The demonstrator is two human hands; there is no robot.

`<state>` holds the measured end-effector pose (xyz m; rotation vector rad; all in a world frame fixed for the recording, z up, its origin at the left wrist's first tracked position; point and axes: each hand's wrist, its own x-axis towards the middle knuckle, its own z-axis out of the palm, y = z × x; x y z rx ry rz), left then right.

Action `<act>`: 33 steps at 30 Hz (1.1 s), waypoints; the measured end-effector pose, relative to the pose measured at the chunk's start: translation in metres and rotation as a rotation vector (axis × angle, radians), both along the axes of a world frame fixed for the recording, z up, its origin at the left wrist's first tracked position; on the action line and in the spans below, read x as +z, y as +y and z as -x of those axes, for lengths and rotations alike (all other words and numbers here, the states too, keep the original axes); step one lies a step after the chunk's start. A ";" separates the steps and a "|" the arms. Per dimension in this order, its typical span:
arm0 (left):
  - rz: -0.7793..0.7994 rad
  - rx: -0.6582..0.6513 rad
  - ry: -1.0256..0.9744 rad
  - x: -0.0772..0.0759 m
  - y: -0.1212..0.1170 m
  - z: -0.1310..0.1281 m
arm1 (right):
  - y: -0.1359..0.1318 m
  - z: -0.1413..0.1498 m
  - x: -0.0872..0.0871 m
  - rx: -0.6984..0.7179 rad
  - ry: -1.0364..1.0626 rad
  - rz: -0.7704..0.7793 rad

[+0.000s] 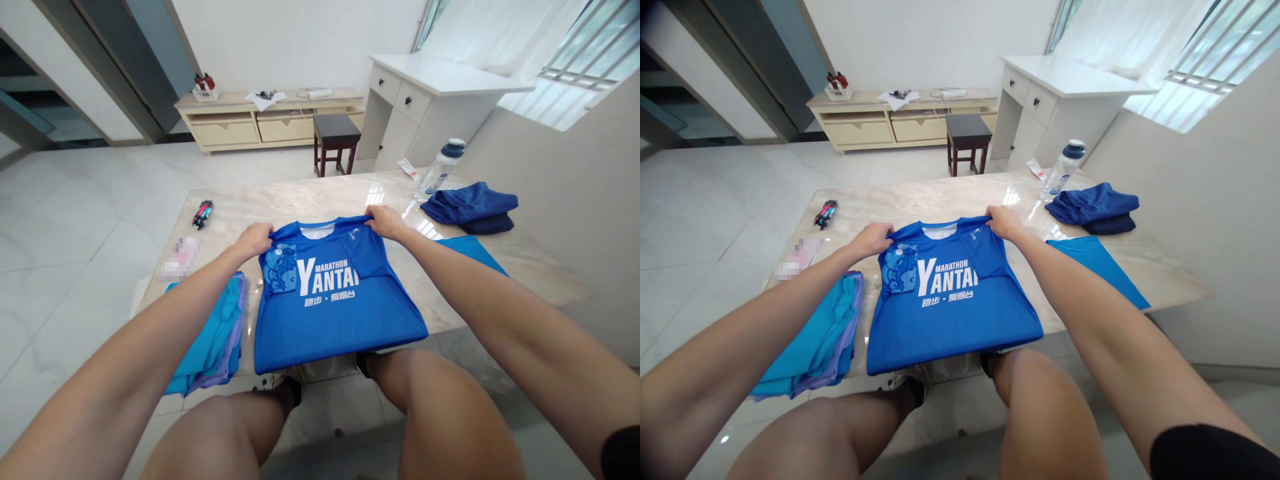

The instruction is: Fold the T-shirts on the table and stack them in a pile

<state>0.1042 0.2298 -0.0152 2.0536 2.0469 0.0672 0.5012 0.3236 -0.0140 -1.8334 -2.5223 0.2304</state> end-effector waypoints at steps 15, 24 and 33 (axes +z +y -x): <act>-0.705 -0.112 -0.057 0.127 -0.080 -0.012 | -0.061 -0.034 0.124 0.063 0.211 -0.669; -0.115 -0.985 -0.014 0.017 -0.235 -0.022 | -0.226 -0.125 0.025 0.430 0.115 0.103; -0.005 -0.209 0.035 -0.013 -0.195 -0.042 | -0.198 -0.132 -0.024 -0.037 0.279 0.190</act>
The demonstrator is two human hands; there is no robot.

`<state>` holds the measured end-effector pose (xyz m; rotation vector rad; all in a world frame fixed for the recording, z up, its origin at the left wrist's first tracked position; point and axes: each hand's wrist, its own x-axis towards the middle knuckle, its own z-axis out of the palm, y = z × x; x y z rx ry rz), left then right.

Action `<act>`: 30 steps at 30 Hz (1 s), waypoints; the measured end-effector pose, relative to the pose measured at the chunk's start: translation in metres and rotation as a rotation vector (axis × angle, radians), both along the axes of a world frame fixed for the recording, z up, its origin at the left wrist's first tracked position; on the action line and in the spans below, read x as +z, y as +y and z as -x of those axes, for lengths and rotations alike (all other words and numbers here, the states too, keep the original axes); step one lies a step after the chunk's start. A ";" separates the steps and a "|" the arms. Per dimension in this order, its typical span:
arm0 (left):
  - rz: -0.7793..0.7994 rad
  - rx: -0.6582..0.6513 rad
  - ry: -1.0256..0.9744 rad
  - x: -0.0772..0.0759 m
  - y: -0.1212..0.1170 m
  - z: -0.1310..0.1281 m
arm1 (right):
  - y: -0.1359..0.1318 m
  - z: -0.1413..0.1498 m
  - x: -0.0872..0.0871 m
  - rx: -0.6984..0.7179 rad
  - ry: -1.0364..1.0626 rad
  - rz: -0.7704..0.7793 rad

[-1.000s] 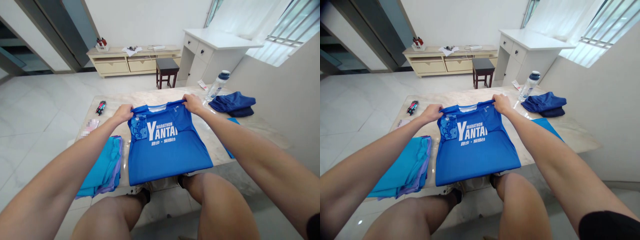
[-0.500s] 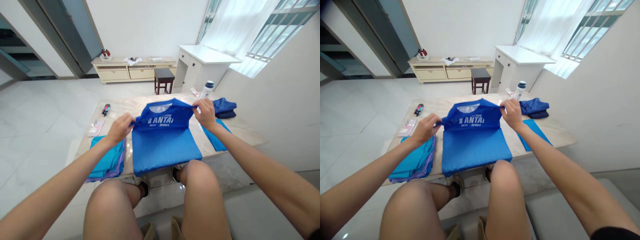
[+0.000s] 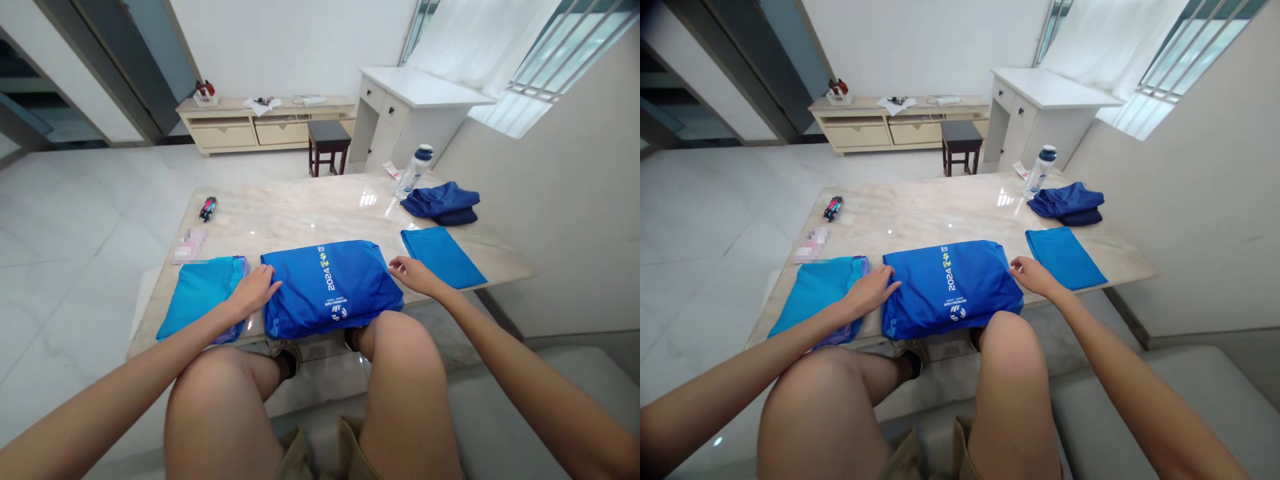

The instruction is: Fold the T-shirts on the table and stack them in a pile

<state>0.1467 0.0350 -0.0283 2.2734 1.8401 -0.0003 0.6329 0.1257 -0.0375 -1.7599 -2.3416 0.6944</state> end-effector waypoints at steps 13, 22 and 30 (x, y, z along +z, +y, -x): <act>0.213 0.327 0.142 -0.016 0.068 -0.001 | 0.037 0.055 -0.042 -0.185 -0.126 -0.063; 0.109 0.407 0.217 0.008 0.074 -0.010 | 0.064 0.063 -0.008 -0.049 -0.339 0.207; 0.056 0.256 0.248 0.040 0.031 -0.051 | 0.085 0.097 -0.001 -0.356 -0.273 0.148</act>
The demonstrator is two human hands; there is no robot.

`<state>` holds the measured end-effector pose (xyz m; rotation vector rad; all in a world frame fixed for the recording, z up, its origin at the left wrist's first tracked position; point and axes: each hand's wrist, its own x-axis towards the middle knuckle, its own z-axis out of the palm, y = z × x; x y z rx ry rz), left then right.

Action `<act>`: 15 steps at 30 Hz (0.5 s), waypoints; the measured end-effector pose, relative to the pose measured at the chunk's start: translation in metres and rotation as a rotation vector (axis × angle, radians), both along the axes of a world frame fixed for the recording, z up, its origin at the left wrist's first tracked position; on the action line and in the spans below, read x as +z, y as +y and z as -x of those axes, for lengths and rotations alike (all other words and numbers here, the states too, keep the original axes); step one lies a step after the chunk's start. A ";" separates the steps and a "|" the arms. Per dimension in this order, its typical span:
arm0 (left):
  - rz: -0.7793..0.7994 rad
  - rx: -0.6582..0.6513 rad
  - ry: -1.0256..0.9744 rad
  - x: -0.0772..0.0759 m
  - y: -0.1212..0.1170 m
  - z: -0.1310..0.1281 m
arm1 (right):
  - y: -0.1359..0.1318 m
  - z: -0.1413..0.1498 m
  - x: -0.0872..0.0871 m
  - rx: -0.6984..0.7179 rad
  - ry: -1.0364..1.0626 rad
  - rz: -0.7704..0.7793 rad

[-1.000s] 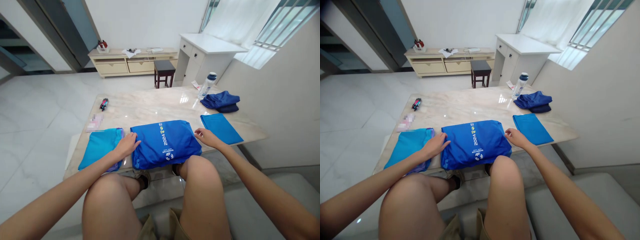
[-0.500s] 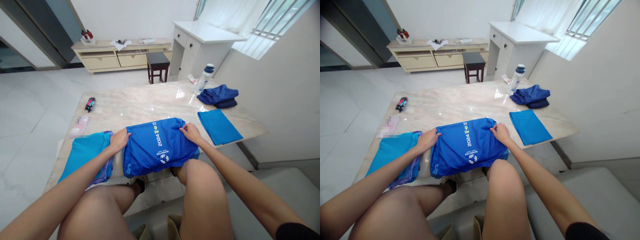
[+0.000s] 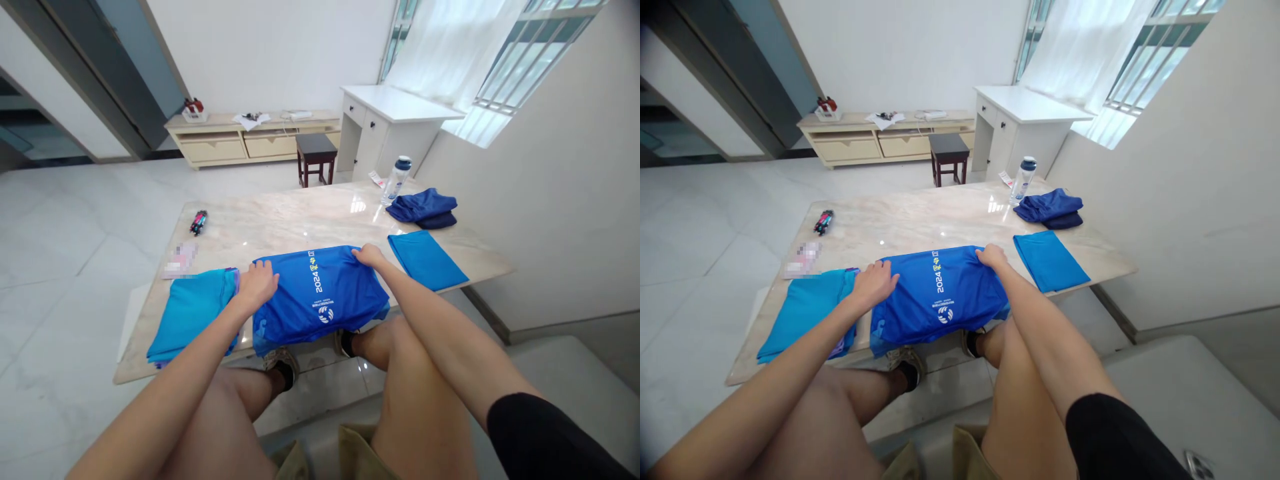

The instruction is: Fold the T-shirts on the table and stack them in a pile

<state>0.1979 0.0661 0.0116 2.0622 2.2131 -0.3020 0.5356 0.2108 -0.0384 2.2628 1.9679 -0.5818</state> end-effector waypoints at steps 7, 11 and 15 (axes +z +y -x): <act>0.121 0.012 -0.023 -0.019 -0.011 0.023 | 0.010 -0.007 -0.022 -0.178 0.184 -0.117; 0.079 0.021 -0.014 -0.028 -0.004 0.034 | 0.023 -0.014 -0.028 -0.270 0.240 -0.204; 0.061 0.018 -0.008 -0.033 0.003 0.036 | 0.038 -0.018 -0.037 -0.317 0.312 -0.345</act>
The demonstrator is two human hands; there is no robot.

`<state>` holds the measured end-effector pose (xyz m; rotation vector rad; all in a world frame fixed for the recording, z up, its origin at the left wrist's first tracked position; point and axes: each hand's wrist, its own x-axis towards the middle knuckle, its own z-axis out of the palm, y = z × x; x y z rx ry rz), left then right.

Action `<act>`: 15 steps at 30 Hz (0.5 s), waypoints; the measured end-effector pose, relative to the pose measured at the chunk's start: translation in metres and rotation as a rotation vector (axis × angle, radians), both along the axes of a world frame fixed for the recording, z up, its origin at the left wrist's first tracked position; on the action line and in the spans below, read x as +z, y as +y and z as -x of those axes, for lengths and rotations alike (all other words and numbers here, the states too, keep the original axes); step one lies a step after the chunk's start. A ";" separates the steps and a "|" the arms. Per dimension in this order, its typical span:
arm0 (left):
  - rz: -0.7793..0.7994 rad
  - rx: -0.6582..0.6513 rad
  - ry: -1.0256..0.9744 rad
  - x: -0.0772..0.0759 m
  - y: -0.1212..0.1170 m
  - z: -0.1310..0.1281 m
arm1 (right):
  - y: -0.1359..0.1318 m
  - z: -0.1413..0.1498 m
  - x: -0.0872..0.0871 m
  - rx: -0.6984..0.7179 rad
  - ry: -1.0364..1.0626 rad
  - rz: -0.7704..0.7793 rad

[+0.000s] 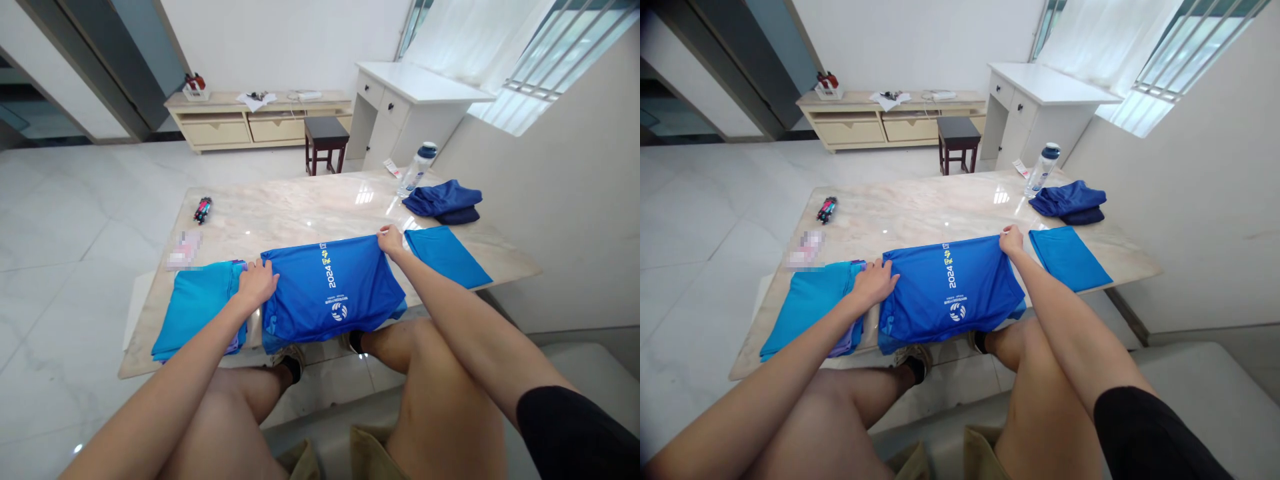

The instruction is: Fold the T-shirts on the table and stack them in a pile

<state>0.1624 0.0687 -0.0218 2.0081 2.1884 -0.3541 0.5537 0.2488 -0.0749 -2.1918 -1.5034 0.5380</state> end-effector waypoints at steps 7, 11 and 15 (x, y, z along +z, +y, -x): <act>-0.145 -0.013 0.000 0.007 0.009 -0.010 | -0.004 -0.014 -0.001 0.115 -0.189 -0.006; -0.161 -0.083 -0.048 0.015 0.012 -0.036 | -0.024 -0.015 0.007 0.252 -0.297 0.249; -0.146 -0.198 -0.111 0.020 0.009 -0.084 | -0.038 -0.014 0.020 0.415 -0.369 0.397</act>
